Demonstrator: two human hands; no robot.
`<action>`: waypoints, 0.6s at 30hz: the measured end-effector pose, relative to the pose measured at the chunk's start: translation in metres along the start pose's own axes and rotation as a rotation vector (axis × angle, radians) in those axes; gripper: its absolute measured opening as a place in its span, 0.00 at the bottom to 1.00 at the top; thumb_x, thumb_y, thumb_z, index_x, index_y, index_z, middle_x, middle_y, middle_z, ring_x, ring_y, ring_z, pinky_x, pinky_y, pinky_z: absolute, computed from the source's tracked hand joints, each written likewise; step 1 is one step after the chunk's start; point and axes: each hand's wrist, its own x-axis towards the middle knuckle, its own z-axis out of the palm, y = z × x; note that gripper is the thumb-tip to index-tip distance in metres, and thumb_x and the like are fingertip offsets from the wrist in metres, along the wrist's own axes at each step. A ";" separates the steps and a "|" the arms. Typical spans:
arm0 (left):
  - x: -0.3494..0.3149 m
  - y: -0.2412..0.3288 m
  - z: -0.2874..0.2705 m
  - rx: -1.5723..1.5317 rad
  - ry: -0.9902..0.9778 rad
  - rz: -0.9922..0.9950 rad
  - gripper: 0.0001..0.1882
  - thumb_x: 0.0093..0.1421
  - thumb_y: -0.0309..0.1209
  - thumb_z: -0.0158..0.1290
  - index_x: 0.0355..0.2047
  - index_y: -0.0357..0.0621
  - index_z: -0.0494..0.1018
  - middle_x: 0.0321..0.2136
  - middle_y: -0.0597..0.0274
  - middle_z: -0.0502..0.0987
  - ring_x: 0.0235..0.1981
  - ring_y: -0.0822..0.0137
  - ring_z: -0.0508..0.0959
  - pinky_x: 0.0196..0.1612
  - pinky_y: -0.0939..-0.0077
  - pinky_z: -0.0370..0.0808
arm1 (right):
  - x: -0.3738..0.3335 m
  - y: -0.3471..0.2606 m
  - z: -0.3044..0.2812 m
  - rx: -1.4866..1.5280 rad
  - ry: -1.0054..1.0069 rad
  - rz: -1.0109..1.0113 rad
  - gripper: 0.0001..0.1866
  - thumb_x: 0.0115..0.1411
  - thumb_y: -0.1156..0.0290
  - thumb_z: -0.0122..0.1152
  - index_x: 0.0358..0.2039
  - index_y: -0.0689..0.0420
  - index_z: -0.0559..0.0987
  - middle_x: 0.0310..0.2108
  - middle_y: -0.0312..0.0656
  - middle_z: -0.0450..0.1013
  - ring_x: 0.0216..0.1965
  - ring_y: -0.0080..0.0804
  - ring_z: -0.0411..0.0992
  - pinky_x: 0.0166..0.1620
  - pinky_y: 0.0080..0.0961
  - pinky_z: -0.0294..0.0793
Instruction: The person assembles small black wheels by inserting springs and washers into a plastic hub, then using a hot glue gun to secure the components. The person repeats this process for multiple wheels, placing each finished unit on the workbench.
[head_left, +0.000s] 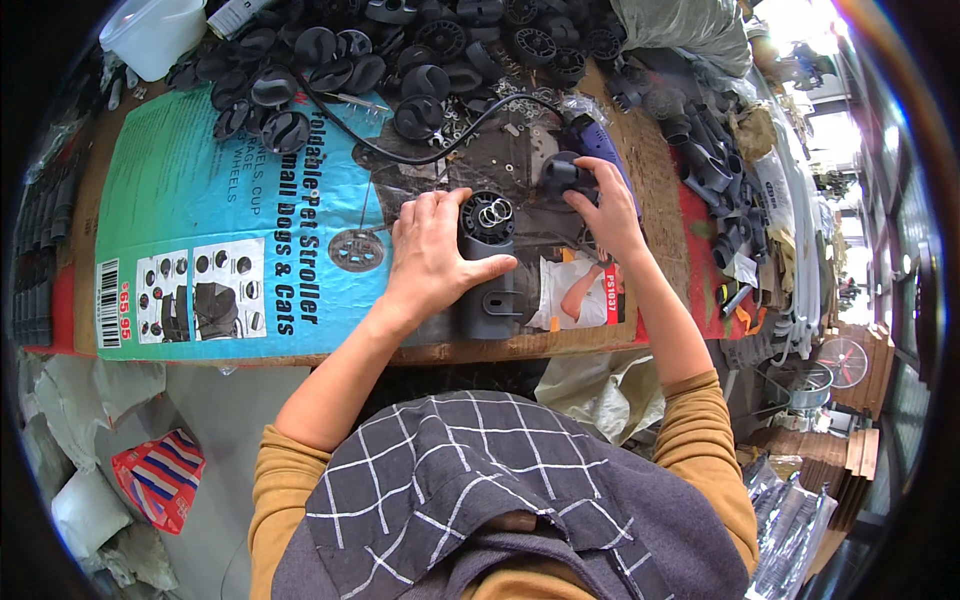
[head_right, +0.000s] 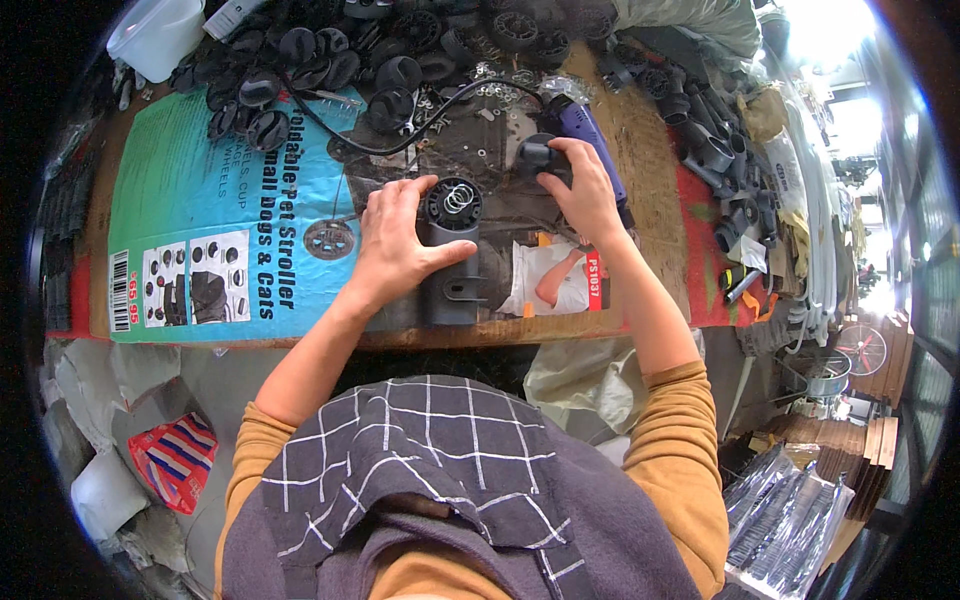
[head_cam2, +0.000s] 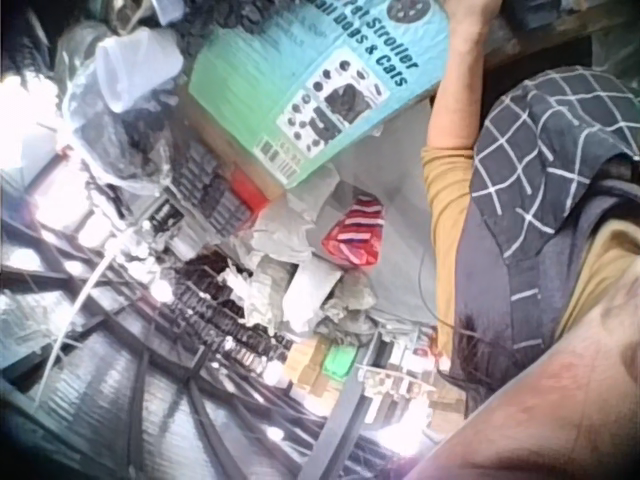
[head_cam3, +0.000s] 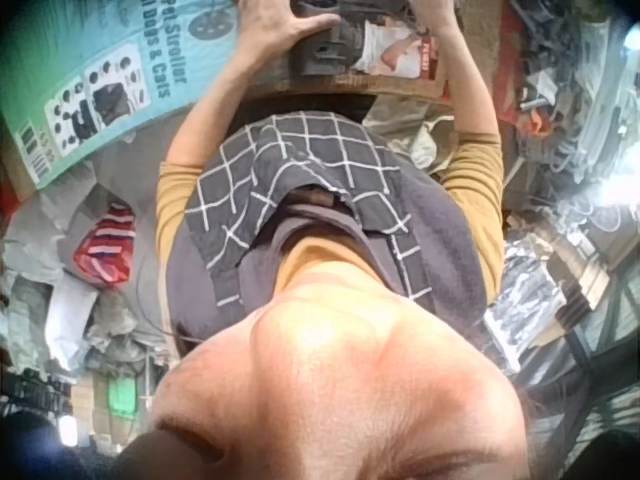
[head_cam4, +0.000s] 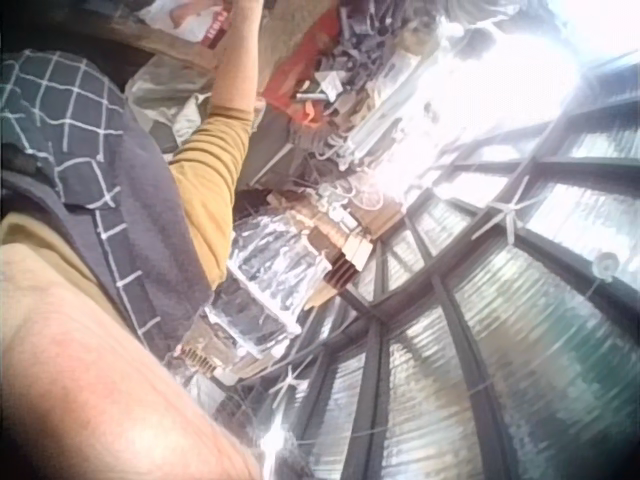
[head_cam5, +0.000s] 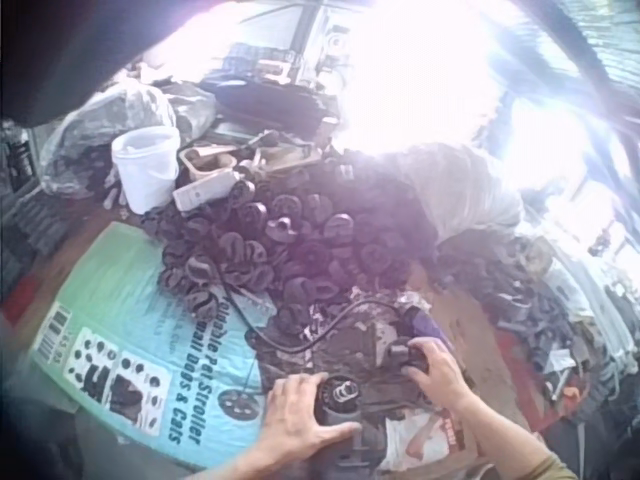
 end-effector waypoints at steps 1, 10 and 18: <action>0.001 -0.002 -0.002 -0.031 -0.051 -0.019 0.50 0.42 0.58 0.65 0.58 0.36 0.65 0.53 0.48 0.68 0.56 0.49 0.65 0.60 0.56 0.61 | -0.001 -0.003 0.000 -0.075 0.029 0.033 0.21 0.52 0.72 0.66 0.46 0.60 0.73 0.46 0.48 0.73 0.48 0.46 0.72 0.53 0.33 0.69; 0.002 -0.004 -0.005 -0.030 -0.137 -0.029 0.48 0.43 0.54 0.66 0.59 0.38 0.65 0.54 0.46 0.67 0.58 0.48 0.63 0.62 0.58 0.59 | -0.015 -0.086 -0.010 0.580 -0.094 0.029 0.20 0.57 0.76 0.63 0.51 0.60 0.74 0.42 0.40 0.76 0.45 0.26 0.74 0.50 0.24 0.72; 0.001 -0.006 -0.002 -0.069 -0.100 -0.033 0.42 0.49 0.54 0.62 0.58 0.39 0.67 0.52 0.50 0.70 0.55 0.50 0.66 0.59 0.55 0.61 | -0.002 -0.105 0.011 0.138 -0.245 -0.227 0.17 0.52 0.73 0.65 0.44 0.59 0.77 0.48 0.49 0.73 0.49 0.49 0.72 0.52 0.36 0.72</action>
